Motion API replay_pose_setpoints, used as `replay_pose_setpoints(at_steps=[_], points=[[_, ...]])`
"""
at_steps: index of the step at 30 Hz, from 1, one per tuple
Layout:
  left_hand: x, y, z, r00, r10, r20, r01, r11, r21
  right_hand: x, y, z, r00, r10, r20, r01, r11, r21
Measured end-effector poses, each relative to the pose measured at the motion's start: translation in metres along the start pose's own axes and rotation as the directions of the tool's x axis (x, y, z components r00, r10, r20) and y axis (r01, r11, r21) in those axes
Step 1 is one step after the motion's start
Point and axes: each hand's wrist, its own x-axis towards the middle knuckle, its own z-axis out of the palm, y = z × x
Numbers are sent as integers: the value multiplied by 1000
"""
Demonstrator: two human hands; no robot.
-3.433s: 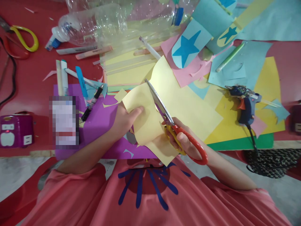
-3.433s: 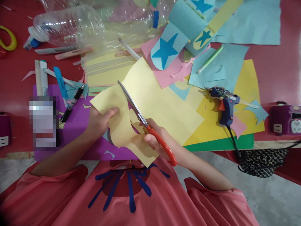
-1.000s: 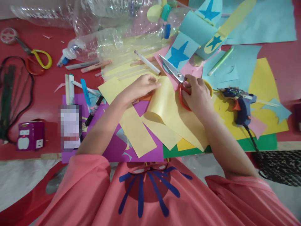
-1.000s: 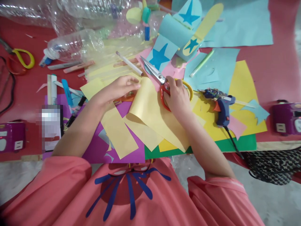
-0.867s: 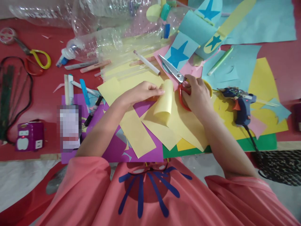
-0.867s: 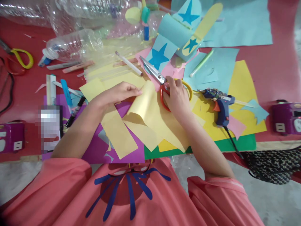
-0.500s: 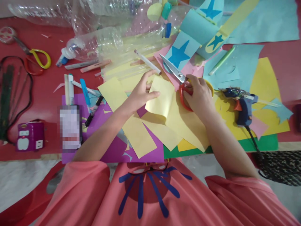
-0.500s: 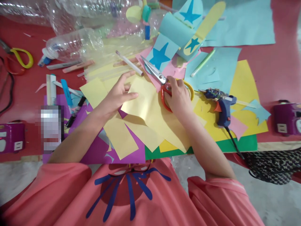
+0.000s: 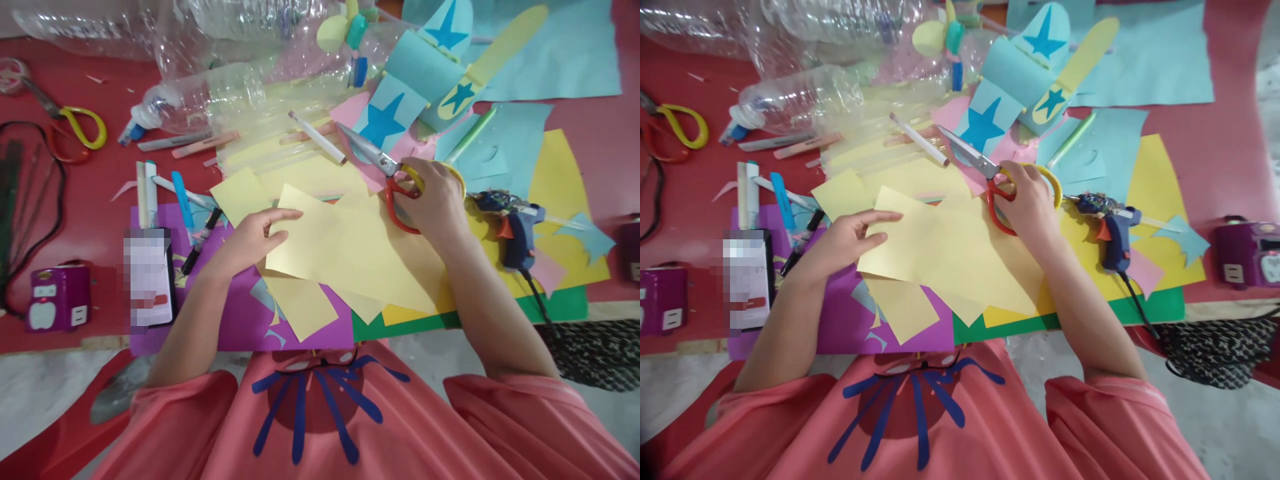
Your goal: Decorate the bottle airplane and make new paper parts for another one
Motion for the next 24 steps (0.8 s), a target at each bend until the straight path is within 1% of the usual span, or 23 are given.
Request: replay_pose_setpoints(at_steps=[2,4,6,7,8,10,11,12,13,14,17,20,22,24], points=[[1,-3,3,1000,13,17,-12,999,-31,1,-1,-5,999,-30,35,32,999,-42],[1,-5,4,1000,23,5,-22,996,-83,1,-6,-16,996,-42,82,53,989,-136],[-1,-6,5,999,31,-20,-33,990,-137,5,-21,-30,993,11,120,20,968,-252],[-2,-5,5,999,35,-28,-39,987,-159,9,-31,-37,991,40,125,-4,962,-273],[-2,-4,6,999,37,-29,-41,983,-179,14,-43,-43,990,25,136,11,967,-254],[-4,-1,8,1000,30,-6,-31,976,-214,27,-68,-51,985,-99,143,122,979,-165],[-4,1,8,1000,23,7,-20,974,-225,34,-80,-52,970,-194,149,213,969,-124],[-4,2,9,1000,15,20,-10,974,-228,40,-90,-50,939,-306,157,319,946,-62],[-4,3,9,999,11,32,-3,974,-225,45,-97,-47,912,-382,148,385,923,10],[-4,3,8,999,12,45,-2,977,-213,48,-102,-43,901,-410,143,401,912,83],[-2,0,5,993,47,110,-27,985,-173,52,-108,-24,883,-435,173,382,883,271],[0,-4,2,974,112,199,-84,986,-145,61,-121,-1,843,-513,163,406,805,433],[1,-7,1,960,151,234,-124,984,-128,73,-139,14,816,-564,122,447,751,486],[1,-8,1,956,174,237,-150,982,-117,87,-158,28,813,-571,114,454,745,489]])
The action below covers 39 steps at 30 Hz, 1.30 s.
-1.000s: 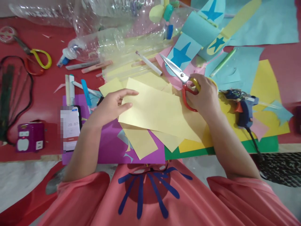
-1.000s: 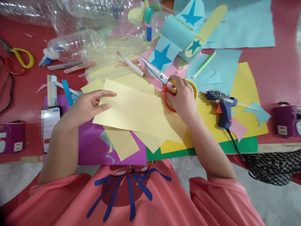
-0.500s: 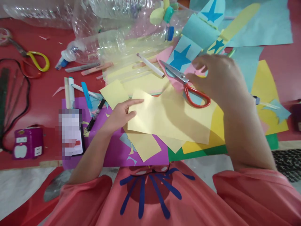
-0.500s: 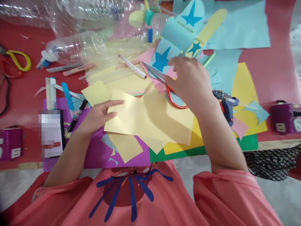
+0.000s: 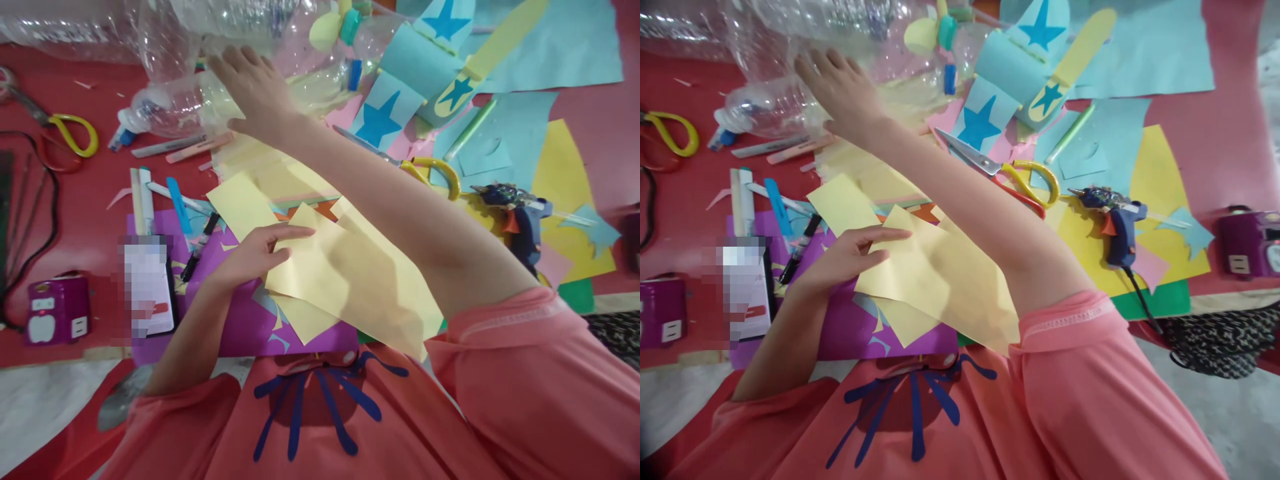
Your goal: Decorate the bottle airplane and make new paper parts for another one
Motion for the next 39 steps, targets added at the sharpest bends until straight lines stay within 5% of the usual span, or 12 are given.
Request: replay_pose_setpoints(at_steps=[4,8,13,19,24,29,32,35,36,39], points=[[-1,-2,2,999,25,-45,-26,999,-34,25,-1,14,999,41,4,-40,997,-65],[-1,-4,4,987,40,-158,-53,995,-81,5,5,0,994,86,-73,-90,994,-61],[0,-7,8,938,28,-344,-97,978,-186,-49,16,-37,945,80,-317,40,935,353],[-1,-10,3,845,15,-535,-185,946,-265,-98,27,-64,917,305,-257,-10,663,749],[-2,-9,-9,715,118,-689,-404,874,-269,-115,40,-78,823,525,-217,-111,523,845],[6,-14,-20,427,227,-875,-702,694,-163,-128,51,-96,794,540,-278,-57,522,851],[7,-20,-24,454,-27,-891,-584,746,-320,-140,52,-100,765,558,-323,-30,531,847],[6,-17,-19,380,-150,-913,-594,717,-366,-155,44,-93,766,590,-257,-75,479,875],[6,-13,-15,403,-147,-903,-599,704,-382,-160,40,-87,769,606,-205,-94,425,900],[7,2,0,620,-145,-771,-451,739,-501,-174,30,-60,802,598,4,-131,170,977]])
